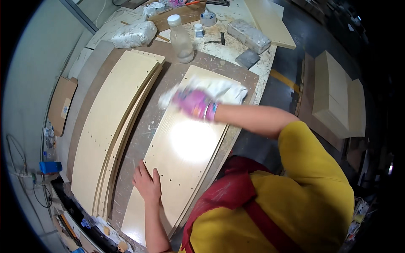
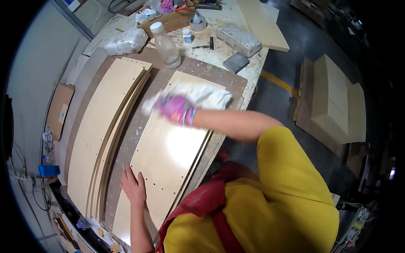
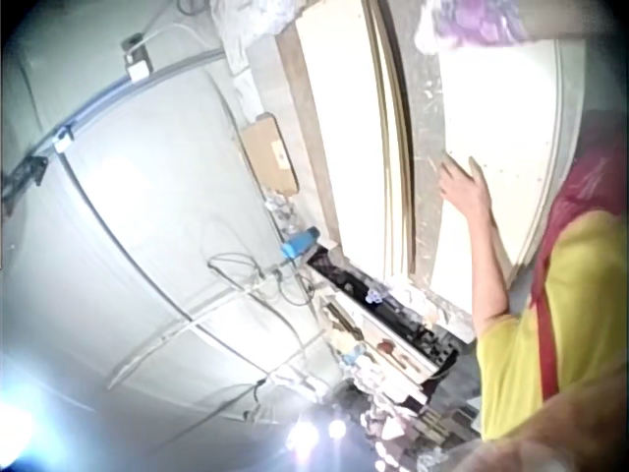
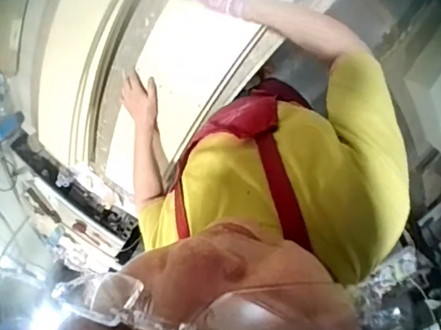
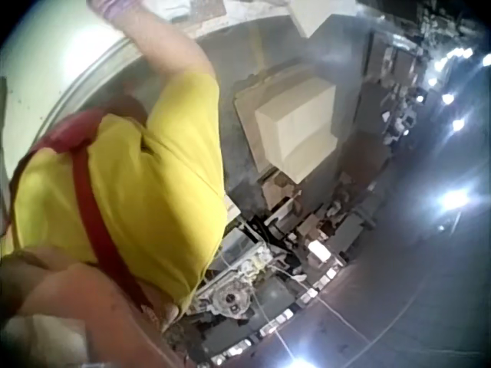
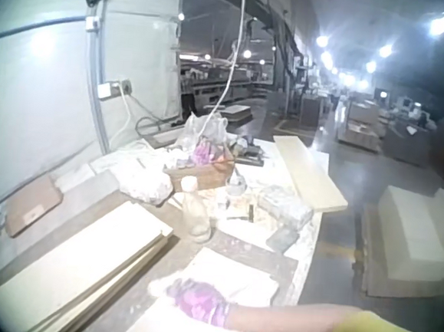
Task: The person wipes the surface of a light-colored wooden board with a white cloth. They repeatedly pour a clear liquid from a plastic bottle onto the cloth and continue wiping the board in a workshop setting.
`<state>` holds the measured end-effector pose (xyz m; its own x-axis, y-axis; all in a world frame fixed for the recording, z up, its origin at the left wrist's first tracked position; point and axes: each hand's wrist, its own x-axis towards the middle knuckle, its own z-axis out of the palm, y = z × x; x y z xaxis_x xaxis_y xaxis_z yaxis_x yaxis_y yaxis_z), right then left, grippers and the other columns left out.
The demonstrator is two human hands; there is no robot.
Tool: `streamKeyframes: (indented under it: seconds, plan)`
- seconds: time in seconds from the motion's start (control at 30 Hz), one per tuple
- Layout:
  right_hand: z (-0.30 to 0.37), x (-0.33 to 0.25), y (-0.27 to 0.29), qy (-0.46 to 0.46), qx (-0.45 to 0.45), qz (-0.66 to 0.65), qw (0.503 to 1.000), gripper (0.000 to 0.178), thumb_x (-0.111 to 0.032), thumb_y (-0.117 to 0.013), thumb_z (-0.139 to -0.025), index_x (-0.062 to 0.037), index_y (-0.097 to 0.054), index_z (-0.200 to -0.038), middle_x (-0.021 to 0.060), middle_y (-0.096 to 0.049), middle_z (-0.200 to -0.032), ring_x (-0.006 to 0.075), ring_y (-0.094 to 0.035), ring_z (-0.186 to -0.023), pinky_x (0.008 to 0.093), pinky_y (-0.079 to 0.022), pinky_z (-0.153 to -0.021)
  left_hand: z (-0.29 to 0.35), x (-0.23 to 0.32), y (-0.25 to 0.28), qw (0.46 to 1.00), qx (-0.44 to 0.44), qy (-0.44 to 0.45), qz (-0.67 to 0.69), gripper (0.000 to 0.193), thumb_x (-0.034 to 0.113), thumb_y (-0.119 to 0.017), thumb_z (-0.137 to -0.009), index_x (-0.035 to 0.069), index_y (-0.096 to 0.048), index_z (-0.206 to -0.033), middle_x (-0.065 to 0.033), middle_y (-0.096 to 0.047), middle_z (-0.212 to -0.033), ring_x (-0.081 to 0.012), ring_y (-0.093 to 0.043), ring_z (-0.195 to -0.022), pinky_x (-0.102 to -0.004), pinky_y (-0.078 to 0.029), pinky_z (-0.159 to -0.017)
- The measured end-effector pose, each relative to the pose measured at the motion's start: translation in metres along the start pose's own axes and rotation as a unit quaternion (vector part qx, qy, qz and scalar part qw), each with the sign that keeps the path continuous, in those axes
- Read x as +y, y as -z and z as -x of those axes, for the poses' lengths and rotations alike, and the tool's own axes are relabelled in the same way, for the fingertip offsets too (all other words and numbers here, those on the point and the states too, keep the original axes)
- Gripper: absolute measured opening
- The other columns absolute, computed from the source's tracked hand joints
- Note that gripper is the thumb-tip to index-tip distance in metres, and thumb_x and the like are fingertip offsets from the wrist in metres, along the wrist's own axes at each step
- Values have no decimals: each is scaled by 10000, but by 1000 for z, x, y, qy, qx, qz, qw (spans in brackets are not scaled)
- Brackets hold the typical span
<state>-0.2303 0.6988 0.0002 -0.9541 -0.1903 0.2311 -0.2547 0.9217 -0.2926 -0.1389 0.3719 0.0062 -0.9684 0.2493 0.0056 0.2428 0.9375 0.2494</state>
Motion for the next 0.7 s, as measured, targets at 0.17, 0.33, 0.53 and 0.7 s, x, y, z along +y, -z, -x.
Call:
streamKeyframes:
  seconds: [0.17,0.33,0.53,0.7]
  plan:
    - [-51,55,5,-151,1,-130,980,325,-319,-398,-952,-117,-622,-1071,148,-660,-1035,309,-656,-897,423,-511,-781,5,-9,-5,1000,8,6,-7,606,336,-576,-851,65,-412,-1367,-176,-515,-1211,-349,-486,-1113,-487,-325,-956]
    - [-40,28,-2,-143,-19,-166,975,323,-319,-377,-961,-104,-607,-1033,143,-653,-968,324,-643,-870,441,-505,-750,-2,-4,-3,1000,17,6,-4,592,338,-590,-841,74,-436,-1348,-168,-523,-1198,-335,-492,-1115,-475,-328,-953]
    - [26,-65,-25,31,-136,-192,971,223,-287,-537,-891,-131,-600,-1037,75,-638,-1060,264,-638,-917,405,-507,-784,1,-9,-3,1000,26,1,-5,591,349,-596,-845,70,-442,-1342,-159,-531,-1200,-323,-497,-1117,-469,-333,-945]
    - [10,88,42,-189,39,-141,971,211,-185,-547,-843,-64,-581,-1013,135,-641,-867,312,-643,-721,415,-513,-573,0,-7,-4,999,35,4,6,586,342,-600,-847,64,-447,-1339,-176,-537,-1200,-341,-502,-1110,-478,-348,-930]
